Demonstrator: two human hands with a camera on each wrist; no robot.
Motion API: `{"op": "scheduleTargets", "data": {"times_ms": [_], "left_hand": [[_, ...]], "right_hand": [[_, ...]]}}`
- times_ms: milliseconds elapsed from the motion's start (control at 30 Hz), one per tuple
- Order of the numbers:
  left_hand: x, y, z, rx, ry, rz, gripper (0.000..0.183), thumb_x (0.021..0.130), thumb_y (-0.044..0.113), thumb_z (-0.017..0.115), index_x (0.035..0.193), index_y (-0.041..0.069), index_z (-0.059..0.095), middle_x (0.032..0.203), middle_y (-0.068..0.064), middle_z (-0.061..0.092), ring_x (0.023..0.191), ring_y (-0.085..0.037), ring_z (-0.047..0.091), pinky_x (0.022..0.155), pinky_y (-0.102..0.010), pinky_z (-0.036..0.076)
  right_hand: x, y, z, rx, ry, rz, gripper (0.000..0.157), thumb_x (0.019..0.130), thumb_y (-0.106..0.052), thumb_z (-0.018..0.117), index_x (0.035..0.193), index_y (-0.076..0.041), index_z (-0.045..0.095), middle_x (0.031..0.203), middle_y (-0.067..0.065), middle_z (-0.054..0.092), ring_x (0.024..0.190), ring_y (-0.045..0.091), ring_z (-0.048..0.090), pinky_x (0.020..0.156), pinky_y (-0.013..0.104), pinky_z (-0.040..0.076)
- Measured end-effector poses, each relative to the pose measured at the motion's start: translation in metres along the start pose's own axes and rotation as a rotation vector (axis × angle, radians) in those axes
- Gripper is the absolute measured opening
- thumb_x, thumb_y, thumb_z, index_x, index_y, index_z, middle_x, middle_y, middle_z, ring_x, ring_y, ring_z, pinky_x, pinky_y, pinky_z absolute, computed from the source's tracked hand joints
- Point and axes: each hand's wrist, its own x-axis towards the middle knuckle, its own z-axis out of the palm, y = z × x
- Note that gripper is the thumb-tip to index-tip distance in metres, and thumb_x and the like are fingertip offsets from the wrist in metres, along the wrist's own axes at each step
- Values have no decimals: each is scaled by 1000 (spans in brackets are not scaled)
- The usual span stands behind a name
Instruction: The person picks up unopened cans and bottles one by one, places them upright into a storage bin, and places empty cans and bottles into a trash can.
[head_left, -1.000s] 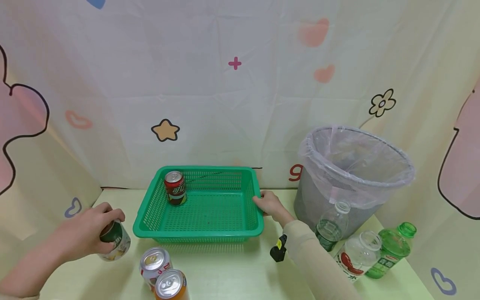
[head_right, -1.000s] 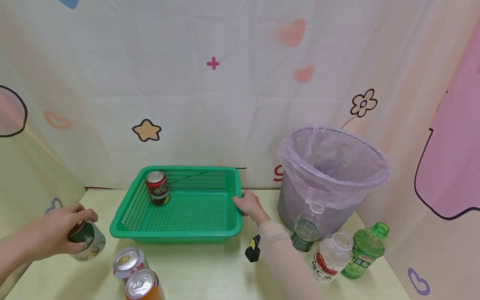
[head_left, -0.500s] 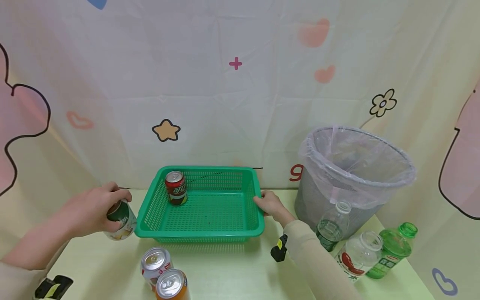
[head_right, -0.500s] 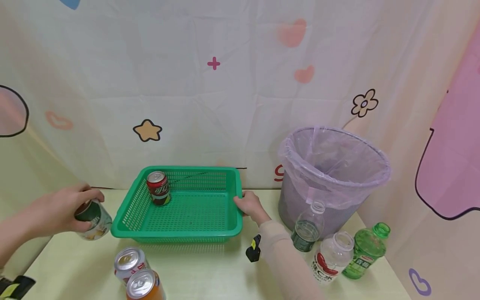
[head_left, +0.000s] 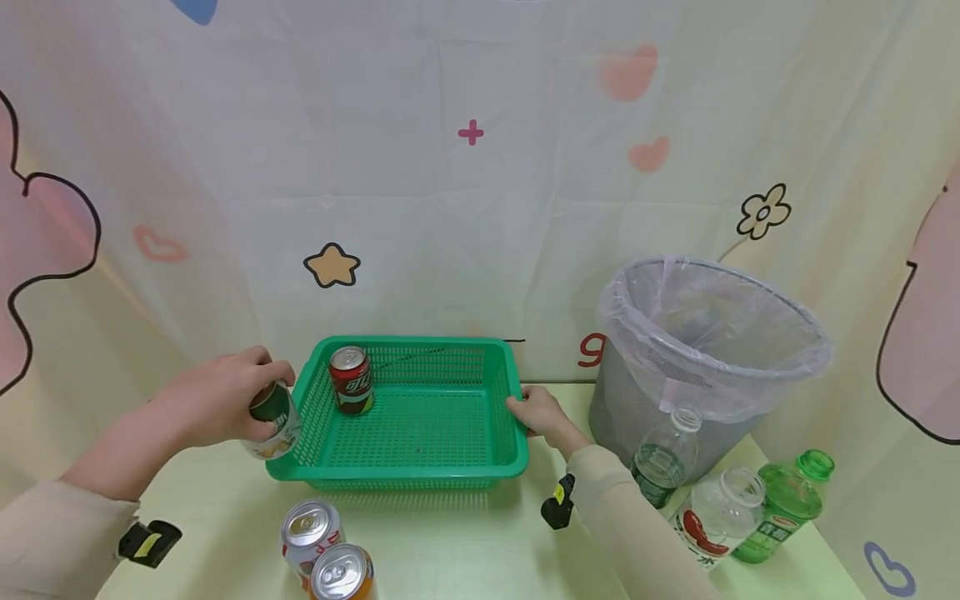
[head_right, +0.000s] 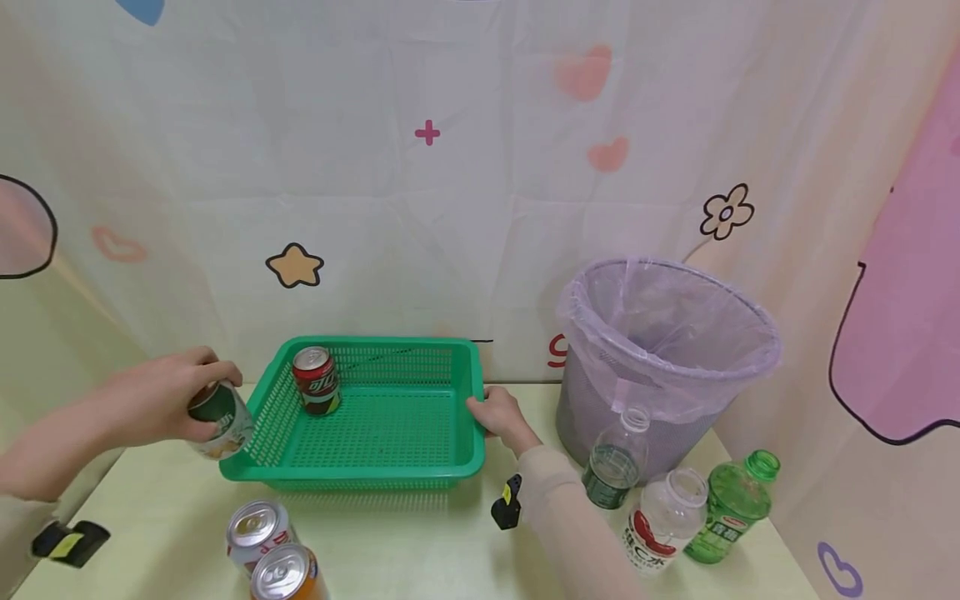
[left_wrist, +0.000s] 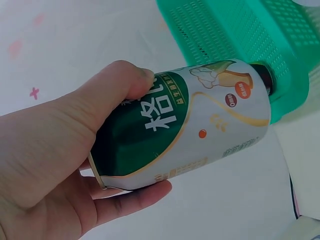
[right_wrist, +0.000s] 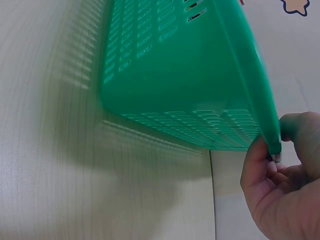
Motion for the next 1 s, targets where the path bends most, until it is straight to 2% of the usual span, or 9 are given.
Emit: {"op": "scheduleTargets", "data": {"times_ms": [333,600,833,1000], "left_hand": [[22,5,9,-18,-48,-9,39,69,18,76,103,9,60,88,-7,52,68,-14,48,54,-25,43],[41,9,16,-21,-106,-13,41,70,19,75,107,9,59,84,-5,46,65,-15,43,51,-25,35],[56,9,26,-39,-123,-27,42,71,20,76,109,11,60,85,-5,48,67,-17,45,54,-26,39],[65,8,33,-38,-152,-37,43,72,20,75,111,11,59,83,-5,46,67,-17,43,55,-28,37]], "right_hand": [[-1,-2,-1,0,3,-7,29,91,-19,49,109,3,56,94,13,61,75,18,63,62,33,55],[-1,-2,-1,6,0,-8,27,91,-19,49,107,2,57,92,11,61,73,16,62,63,33,55],[-1,-3,-1,4,-2,-3,27,91,-19,49,106,2,57,93,12,61,74,17,62,63,33,55],[0,-2,-1,-2,1,0,27,91,-19,49,106,2,57,92,11,61,74,17,62,63,33,55]]}}
